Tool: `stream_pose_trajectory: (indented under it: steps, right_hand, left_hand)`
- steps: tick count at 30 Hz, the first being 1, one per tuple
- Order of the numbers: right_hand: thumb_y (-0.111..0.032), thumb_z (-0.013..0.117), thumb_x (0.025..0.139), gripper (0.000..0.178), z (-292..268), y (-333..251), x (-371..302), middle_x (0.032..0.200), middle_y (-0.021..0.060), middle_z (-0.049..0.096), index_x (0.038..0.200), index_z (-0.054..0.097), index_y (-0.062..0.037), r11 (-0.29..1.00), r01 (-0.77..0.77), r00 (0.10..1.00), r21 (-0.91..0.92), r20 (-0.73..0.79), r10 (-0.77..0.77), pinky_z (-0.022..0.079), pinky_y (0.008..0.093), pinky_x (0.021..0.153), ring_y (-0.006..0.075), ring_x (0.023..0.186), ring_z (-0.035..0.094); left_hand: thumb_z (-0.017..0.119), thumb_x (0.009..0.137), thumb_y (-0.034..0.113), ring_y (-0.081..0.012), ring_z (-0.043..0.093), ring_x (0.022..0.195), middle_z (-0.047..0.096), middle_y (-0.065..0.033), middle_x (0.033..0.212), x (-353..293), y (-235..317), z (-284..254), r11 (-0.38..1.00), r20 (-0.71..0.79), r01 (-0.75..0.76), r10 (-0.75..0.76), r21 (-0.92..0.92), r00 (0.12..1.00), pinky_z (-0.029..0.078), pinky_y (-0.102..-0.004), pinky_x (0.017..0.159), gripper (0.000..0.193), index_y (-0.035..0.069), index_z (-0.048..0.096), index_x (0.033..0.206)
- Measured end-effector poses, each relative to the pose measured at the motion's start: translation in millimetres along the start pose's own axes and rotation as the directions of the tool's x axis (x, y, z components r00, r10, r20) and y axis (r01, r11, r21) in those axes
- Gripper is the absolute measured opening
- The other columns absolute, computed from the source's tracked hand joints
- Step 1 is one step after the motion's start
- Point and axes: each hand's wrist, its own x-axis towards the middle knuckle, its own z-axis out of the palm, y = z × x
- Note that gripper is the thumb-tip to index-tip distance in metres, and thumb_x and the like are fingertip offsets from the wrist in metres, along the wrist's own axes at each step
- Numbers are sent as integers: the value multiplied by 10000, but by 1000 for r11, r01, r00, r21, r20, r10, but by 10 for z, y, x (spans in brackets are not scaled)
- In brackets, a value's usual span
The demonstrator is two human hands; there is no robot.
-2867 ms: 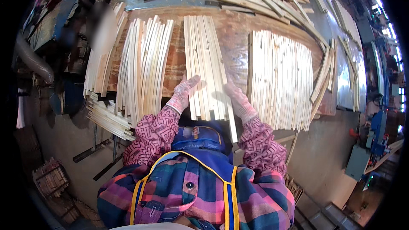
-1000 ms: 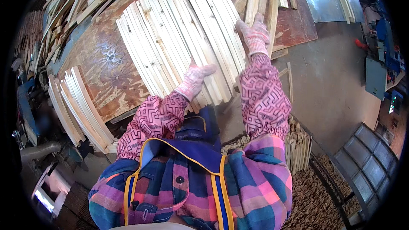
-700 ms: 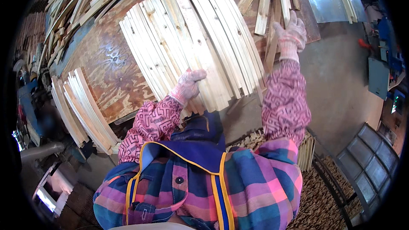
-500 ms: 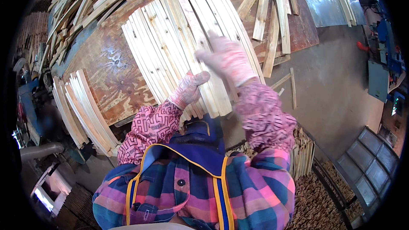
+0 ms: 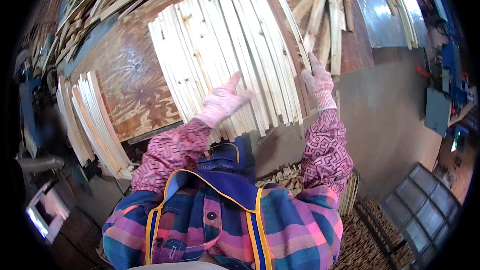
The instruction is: The person repeatedly picks up thin wooden planks from a pile on a workbench, aligns them, and stacks them into a neat bundle. They then carry the bundle to a nearby table and place it down before returning to continue sorting the remaining planks.
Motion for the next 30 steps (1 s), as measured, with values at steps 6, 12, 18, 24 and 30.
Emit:
stream_pose_trajectory:
  steps: [6, 12, 18, 24, 30]
  right_hand:
    - [-212, 646, 878, 671, 281, 1, -89, 1435, 217, 505, 1487, 407, -64, 983, -83, 996, 164, 38, 78, 364, 381, 1130, 337, 1345, 471]
    - [-187, 629, 868, 663, 320, 80, 9, 1410, 207, 532, 1482, 411, -65, 992, -115, 993, 54, -28, 116, 383, 366, 1111, 337, 1320, 495]
    - [-235, 601, 884, 655, -173, 784, 407, 1391, 196, 555, 1496, 401, -118, 977, -205, 979, -50, -14, 205, 402, 373, 1089, 329, 1283, 537]
    - [-278, 547, 865, 598, -409, 532, 564, 1270, 184, 641, 1443, 485, -138, 950, -293, 954, -109, 30, 298, 473, 404, 978, 350, 1162, 614]
    - [-105, 697, 859, 781, -1063, 129, 294, 1171, 126, 623, 1541, 320, -71, 842, -250, 948, 477, -54, 313, 542, 338, 807, 196, 939, 632]
  left_hand:
    - [742, 774, 526, -363, 548, 1261, 551, -252, 1368, -158, -1432, -808, 903, -631, 430, -335, -2, 700, 421, -408, 1066, 1049, -4, 232, 1523]
    - [789, 752, 501, -328, 536, 1282, 531, -208, 1413, 384, -1893, -304, 928, -258, 154, -249, -339, 933, 405, -373, 1079, 1222, 12, 15, 1560]
    - [761, 764, 489, -308, 544, 1258, 547, -189, 1387, 708, -1370, 27, 965, -161, 47, -91, -257, 983, 395, -378, 1076, 1249, 18, -112, 1522]
    - [630, 765, 705, -347, 596, 1191, 605, -205, 1308, 550, -762, -130, 977, -5, 213, -213, 23, 977, 446, -459, 1013, 1215, 53, -8, 1568]
    - [636, 801, 636, -384, 511, 1304, 506, -250, 1424, 194, -823, -393, 1000, -115, 17, -19, -24, 993, 410, -462, 1069, 1043, 80, 184, 1560]
